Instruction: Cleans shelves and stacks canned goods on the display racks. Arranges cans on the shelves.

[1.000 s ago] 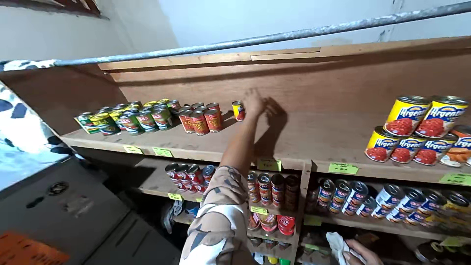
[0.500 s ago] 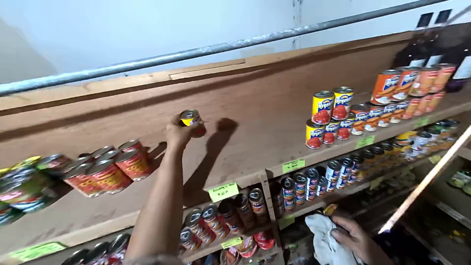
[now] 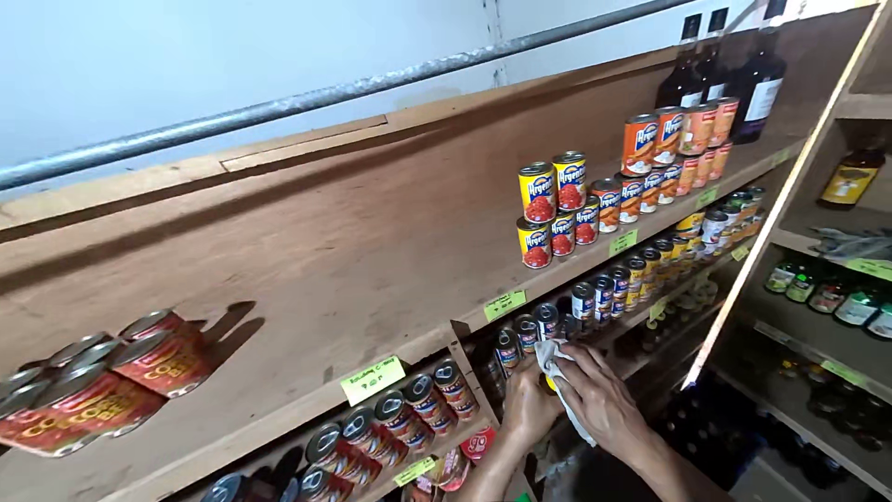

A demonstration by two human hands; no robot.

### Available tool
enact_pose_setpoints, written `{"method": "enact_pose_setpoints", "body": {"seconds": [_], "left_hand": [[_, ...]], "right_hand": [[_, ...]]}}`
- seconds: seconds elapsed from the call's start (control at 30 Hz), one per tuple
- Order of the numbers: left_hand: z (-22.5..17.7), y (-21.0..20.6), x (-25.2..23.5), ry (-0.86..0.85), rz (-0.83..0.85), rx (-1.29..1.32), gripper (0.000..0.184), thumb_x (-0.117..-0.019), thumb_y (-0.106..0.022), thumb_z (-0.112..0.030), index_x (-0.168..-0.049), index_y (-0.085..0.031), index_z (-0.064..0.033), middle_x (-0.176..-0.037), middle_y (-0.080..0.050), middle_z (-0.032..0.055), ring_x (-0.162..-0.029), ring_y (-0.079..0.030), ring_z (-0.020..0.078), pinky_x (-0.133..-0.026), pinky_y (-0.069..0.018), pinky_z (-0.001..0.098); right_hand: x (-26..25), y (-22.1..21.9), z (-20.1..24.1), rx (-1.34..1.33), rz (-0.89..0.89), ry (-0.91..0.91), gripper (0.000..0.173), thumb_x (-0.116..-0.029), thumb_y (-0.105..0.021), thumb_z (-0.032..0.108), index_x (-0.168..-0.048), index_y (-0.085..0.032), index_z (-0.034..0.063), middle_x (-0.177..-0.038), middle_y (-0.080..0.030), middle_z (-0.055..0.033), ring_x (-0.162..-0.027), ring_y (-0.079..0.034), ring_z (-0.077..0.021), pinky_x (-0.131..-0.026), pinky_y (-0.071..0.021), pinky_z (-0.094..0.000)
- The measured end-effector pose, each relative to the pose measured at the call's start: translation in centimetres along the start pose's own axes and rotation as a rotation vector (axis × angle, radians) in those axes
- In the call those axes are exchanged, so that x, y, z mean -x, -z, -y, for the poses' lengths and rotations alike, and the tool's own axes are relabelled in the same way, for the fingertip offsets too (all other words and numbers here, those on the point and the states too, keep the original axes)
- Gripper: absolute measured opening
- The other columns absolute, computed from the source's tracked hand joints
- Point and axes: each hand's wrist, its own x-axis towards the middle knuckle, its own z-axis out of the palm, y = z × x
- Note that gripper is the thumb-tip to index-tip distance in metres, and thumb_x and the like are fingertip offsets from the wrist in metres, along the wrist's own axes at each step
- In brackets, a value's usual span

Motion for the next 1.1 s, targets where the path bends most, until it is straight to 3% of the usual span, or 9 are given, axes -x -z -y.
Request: {"method": "enact_pose_setpoints", "body": {"seconds": [0.07,0.2,0.27,0.43,0.57,0.73,0.87,0.97,1.1], "left_hand": [[0.3,-0.7,-0.4,-0.007,-0.001,-0.036,0.037,-0.0723,-0.083,-0.022,-0.102,-0.076,-0.0011,-0.104,-0.075,0.0114,-0.097,-0.073,0.0239,-0.088,-0.0585,0.0463],[-0.6,-0.7,-0.8,0.077,0.114,-0.017,0.065,-0.0709,-0.09,-0.021,-0.13,-0.069,-0.0037,-0.124,-0.07,0.0139,-0.116,-0.067,0.0254,-0.102,-0.0532,0.0445],[-1.6,-1.6,-0.6,0.052,0.132,-0.045,0.066,-0.072,-0.089,-0.021,-0.132,-0.068,-0.0027,-0.127,-0.069,0.017,-0.118,-0.066,0.0311,-0.102,-0.0522,0.0501],[-1.7,-3.1,-0.7,0.03,0.109,-0.012,0.043,-0.0718,-0.087,-0.021,-0.107,-0.075,0.0008,-0.111,-0.073,0.0158,-0.104,-0.071,0.028,-0.094,-0.056,0.0473],[-0.4,-2.9,-1.6,0.222,0.144,0.352,0.064,-0.0738,-0.087,-0.008,-0.132,-0.064,0.0019,-0.125,-0.07,0.0137,-0.115,-0.068,0.0171,-0.102,-0.0544,0.0348],[-1.0,-3.6,-2.4,0.443,0.099,0.84,0.06,-0.0816,-0.077,0.002,-0.137,-0.053,0.0068,-0.118,-0.069,0.0139,-0.104,-0.069,0.0133,-0.093,-0.0582,0.0305],[-3.6,-4.7,-2.0,0.54,0.017,0.997,0.056,-0.0798,-0.063,0.017,-0.134,-0.05,0.0064,-0.108,-0.068,0.0088,-0.09,-0.068,0.0085,-0.081,-0.0586,0.0258],[-4.2,-4.1,-2.6,0.817,-0.136,1.323,0.028,-0.1032,-0.048,0.001,-0.131,-0.049,-0.0039,-0.096,-0.069,0.0075,-0.081,-0.07,0.0138,-0.073,-0.0599,0.0286],[-4.6,-4.0,-3.0,0.963,-0.215,1.539,0.027,-0.1101,-0.042,-0.026,-0.121,-0.056,-0.0052,-0.102,-0.07,0.0093,-0.09,-0.072,0.0185,-0.083,-0.0603,0.0308]], "right_hand": [[0.2,0.8,-0.6,0.012,0.052,0.035,0.023,-0.0955,-0.061,0.023,-0.104,-0.077,0.0097,-0.112,-0.072,-0.0109,-0.106,-0.069,-0.0301,-0.087,-0.0597,-0.0416],[0.8,4.2,-3.1,-0.051,0.198,-0.03,0.018,-0.0911,-0.065,0.011,-0.102,-0.077,0.0044,-0.111,-0.071,-0.0169,-0.105,-0.07,-0.0333,-0.088,-0.0595,-0.0455],[0.9,4.3,-3.6,0.036,0.164,-0.092,0.018,-0.0899,-0.064,0.009,-0.101,-0.077,0.0018,-0.109,-0.071,-0.0188,-0.103,-0.07,-0.0354,-0.085,-0.0603,-0.0466],[0.9,3.1,-2.6,-0.041,0.124,-0.072,0.021,-0.0936,-0.062,0.009,-0.108,-0.077,0.0056,-0.117,-0.07,-0.0157,-0.11,-0.067,-0.034,-0.093,-0.0576,-0.0454],[1.3,5.4,-6.4,-0.326,0.238,-0.031,0.022,-0.0856,-0.067,0.001,-0.104,-0.078,0.0038,-0.117,-0.071,-0.0166,-0.111,-0.067,-0.0296,-0.097,-0.0562,-0.0432],[0.1,6.6,-7.2,-0.418,-0.049,-0.292,0.034,-0.0975,-0.052,0.013,-0.119,-0.07,-0.0072,-0.125,-0.069,-0.0216,-0.117,-0.066,-0.0201,-0.103,-0.0518,-0.0335],[1.2,1.6,-4.3,-0.221,-0.072,-0.091,0.039,-0.1036,-0.049,0.023,-0.13,-0.068,0.0018,-0.136,-0.063,-0.0212,-0.127,-0.061,-0.0335,-0.107,-0.0494,-0.0462],[3.2,1.2,-7.3,-0.085,-0.177,0.216,0.021,-0.1022,-0.056,0.015,-0.112,-0.073,0.0119,-0.126,-0.069,-0.0118,-0.13,-0.057,-0.0271,-0.114,-0.0425,-0.0377],[3.2,3.7,-7.7,-0.123,-0.327,-0.181,0.027,-0.0841,-0.054,0.002,-0.099,-0.075,-0.0059,-0.119,-0.069,-0.0286,-0.11,-0.069,-0.0371,-0.092,-0.0561,-0.0452]]}}
